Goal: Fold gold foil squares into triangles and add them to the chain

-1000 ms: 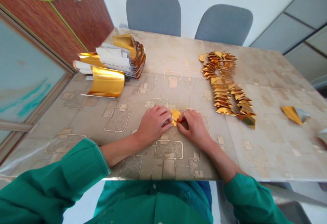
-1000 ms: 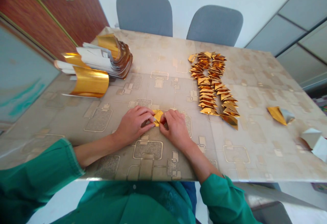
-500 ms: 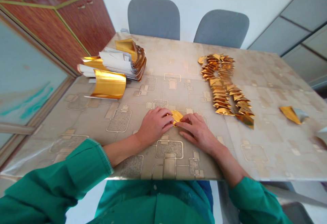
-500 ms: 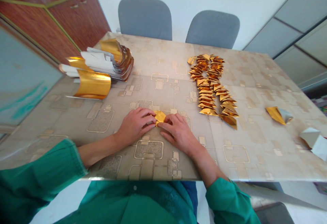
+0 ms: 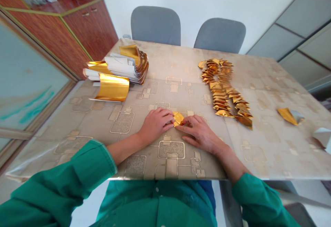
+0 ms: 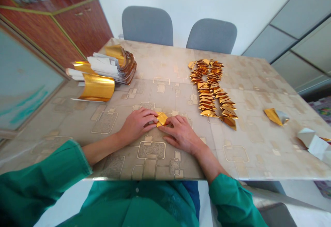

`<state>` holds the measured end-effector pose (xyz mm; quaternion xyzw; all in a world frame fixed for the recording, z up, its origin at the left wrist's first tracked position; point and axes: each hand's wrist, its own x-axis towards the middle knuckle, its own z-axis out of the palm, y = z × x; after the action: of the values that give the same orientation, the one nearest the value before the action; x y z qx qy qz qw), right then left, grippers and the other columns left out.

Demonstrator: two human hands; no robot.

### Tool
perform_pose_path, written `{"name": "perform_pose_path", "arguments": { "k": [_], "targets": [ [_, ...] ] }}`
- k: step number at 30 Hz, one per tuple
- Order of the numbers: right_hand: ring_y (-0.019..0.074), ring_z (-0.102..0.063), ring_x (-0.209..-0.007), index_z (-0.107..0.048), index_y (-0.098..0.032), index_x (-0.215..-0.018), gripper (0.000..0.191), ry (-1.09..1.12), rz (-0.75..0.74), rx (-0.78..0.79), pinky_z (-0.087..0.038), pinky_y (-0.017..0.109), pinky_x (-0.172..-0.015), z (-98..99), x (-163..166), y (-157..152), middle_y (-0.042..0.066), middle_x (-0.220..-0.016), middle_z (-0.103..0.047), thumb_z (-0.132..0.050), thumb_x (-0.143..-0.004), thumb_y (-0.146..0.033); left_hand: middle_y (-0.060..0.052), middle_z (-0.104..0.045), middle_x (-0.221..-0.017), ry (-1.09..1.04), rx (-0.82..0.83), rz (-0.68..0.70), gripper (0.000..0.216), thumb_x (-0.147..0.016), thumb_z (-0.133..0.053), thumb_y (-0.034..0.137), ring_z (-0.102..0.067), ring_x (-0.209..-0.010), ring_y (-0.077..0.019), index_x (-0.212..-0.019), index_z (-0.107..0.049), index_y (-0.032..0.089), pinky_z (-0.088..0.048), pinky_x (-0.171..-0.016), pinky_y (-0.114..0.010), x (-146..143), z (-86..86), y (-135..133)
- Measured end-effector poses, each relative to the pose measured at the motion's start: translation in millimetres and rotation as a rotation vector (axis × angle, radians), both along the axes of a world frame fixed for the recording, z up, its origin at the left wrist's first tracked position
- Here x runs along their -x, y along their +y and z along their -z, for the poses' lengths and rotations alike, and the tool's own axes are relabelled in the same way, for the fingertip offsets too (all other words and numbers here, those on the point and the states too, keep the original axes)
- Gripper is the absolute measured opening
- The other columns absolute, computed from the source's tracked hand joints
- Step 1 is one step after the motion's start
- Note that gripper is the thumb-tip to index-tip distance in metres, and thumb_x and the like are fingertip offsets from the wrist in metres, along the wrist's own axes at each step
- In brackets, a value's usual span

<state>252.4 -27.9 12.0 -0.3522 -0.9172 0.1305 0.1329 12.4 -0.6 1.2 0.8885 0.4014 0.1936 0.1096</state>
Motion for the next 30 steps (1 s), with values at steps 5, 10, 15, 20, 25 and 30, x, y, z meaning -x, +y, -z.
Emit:
{"name": "perform_pose_path", "arguments": {
  "k": [5,10,15,20,25,30],
  "targets": [
    [0.0234,-0.052,-0.106,-0.066,-0.025,-0.123,0.031,0.051,-0.003,0.019,-0.043,0.043,-0.093,0.0,-1.7,1.5,0.010,-0.115,-0.060,-0.056,-0.094,-0.027,-0.001,-0.067,-0.116,-0.004,-0.008,0.014,0.008,-0.091,-0.067,0.029,-0.055,-0.107,-0.0226,-0.093,-0.068,0.022,-0.043,-0.085,-0.036,1.2,0.6,1.7],
    [0.0241,-0.052,-0.103,-0.068,-0.025,-0.118,0.028,0.052,0.034,0.001,-0.043,0.042,-0.090,-0.5,2.1,-0.8,0.009,-0.111,-0.060,-0.059,-0.091,-0.029,-0.004,-0.064,-0.121,0.011,-0.130,0.057,0.010,-0.093,-0.064,0.030,-0.055,-0.107,-0.0217,-0.095,-0.069,0.022,-0.044,-0.086,-0.036,1.9,1.6,4.1],
    [0.0231,-0.052,-0.100,-0.068,-0.024,-0.117,0.027,0.041,0.078,-0.001,-0.043,0.041,-0.089,0.0,8.2,-4.3,0.009,-0.108,-0.060,-0.059,-0.093,-0.033,-0.006,-0.064,-0.109,0.165,-0.359,0.171,0.015,-0.098,-0.055,0.026,-0.055,-0.101,-0.0216,-0.100,-0.069,0.021,-0.042,-0.084,-0.035,5.6,1.3,-3.4],
    [0.0218,-0.052,-0.099,-0.069,-0.025,-0.117,0.026,0.062,0.072,-0.014,-0.042,0.040,-0.090,0.5,9.9,-4.7,0.008,-0.107,-0.062,-0.057,-0.094,-0.028,-0.005,-0.065,-0.100,0.241,-0.344,0.205,0.018,-0.099,-0.054,0.022,-0.055,-0.098,-0.0208,-0.111,-0.066,0.020,-0.039,-0.088,-0.036,18.1,-2.0,-13.2],
    [0.0208,-0.054,-0.098,-0.070,-0.027,-0.116,0.026,0.079,0.057,-0.016,-0.043,0.039,-0.088,0.4,8.4,-3.4,0.007,-0.107,-0.063,-0.056,-0.095,-0.027,-0.003,-0.064,-0.107,0.260,-0.316,0.183,0.024,-0.097,-0.057,0.020,-0.054,-0.102,-0.0207,-0.118,-0.064,0.027,-0.036,-0.095,-0.037,32.1,-4.8,-11.1],
    [0.0208,-0.053,-0.096,-0.070,-0.026,-0.114,0.024,0.081,0.084,-0.011,-0.043,0.038,-0.087,1.3,11.2,-3.2,0.007,-0.104,-0.062,-0.059,-0.092,-0.026,-0.004,-0.065,-0.104,0.263,-0.396,0.236,0.021,-0.099,-0.052,0.020,-0.054,-0.098,-0.0200,-0.117,-0.063,0.022,-0.038,-0.093,-0.036,29.2,-4.2,-7.7]
  ]
}}
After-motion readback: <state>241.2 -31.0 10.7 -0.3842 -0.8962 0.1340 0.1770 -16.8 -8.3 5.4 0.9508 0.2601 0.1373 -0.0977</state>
